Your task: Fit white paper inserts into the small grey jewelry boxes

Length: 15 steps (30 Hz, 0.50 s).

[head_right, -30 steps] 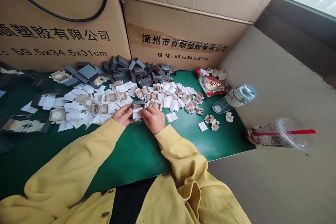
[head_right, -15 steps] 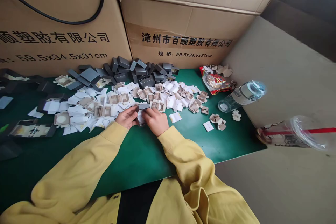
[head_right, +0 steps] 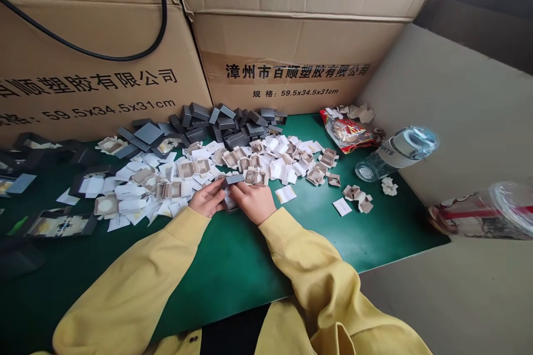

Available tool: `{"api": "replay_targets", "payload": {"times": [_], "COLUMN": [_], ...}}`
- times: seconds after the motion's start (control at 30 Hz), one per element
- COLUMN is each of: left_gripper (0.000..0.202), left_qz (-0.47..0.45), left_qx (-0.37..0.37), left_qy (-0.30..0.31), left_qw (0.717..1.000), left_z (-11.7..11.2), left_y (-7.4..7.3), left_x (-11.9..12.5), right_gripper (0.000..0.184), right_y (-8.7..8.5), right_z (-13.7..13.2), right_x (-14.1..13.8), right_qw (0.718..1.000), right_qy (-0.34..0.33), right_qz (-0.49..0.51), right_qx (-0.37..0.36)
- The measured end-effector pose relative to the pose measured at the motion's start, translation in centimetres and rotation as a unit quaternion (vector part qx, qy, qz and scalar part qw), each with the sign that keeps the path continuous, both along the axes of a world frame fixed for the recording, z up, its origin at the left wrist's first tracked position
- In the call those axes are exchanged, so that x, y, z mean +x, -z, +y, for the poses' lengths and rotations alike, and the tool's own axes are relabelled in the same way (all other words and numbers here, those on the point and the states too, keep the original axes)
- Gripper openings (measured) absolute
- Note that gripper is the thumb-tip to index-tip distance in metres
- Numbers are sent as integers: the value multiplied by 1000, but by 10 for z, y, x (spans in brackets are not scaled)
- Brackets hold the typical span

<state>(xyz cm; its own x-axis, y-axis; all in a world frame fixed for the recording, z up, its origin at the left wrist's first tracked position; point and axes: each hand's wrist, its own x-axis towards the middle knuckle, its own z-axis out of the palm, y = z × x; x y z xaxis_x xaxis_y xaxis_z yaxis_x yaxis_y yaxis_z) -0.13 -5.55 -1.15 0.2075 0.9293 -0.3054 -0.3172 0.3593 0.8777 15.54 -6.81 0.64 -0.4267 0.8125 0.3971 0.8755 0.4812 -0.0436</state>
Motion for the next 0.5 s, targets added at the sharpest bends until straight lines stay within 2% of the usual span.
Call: {"api": "replay_targets", "payload": {"times": [0.3, 0.5], "left_gripper": [67, 70], "left_qz": [1, 20], "left_qx": [23, 32], "left_qy": [-12, -24], "left_qw": [1000, 999], "left_z": [-2, -2], "left_y": [1, 3], "left_x": [1, 3], "right_gripper": [26, 22], "right_y": [1, 6], "right_z": [1, -1], "right_x": [-2, -7], "right_qw": [1000, 1000], "right_qy": [-7, 11], "right_qz": [-24, -19], "right_qx": [11, 16]}}
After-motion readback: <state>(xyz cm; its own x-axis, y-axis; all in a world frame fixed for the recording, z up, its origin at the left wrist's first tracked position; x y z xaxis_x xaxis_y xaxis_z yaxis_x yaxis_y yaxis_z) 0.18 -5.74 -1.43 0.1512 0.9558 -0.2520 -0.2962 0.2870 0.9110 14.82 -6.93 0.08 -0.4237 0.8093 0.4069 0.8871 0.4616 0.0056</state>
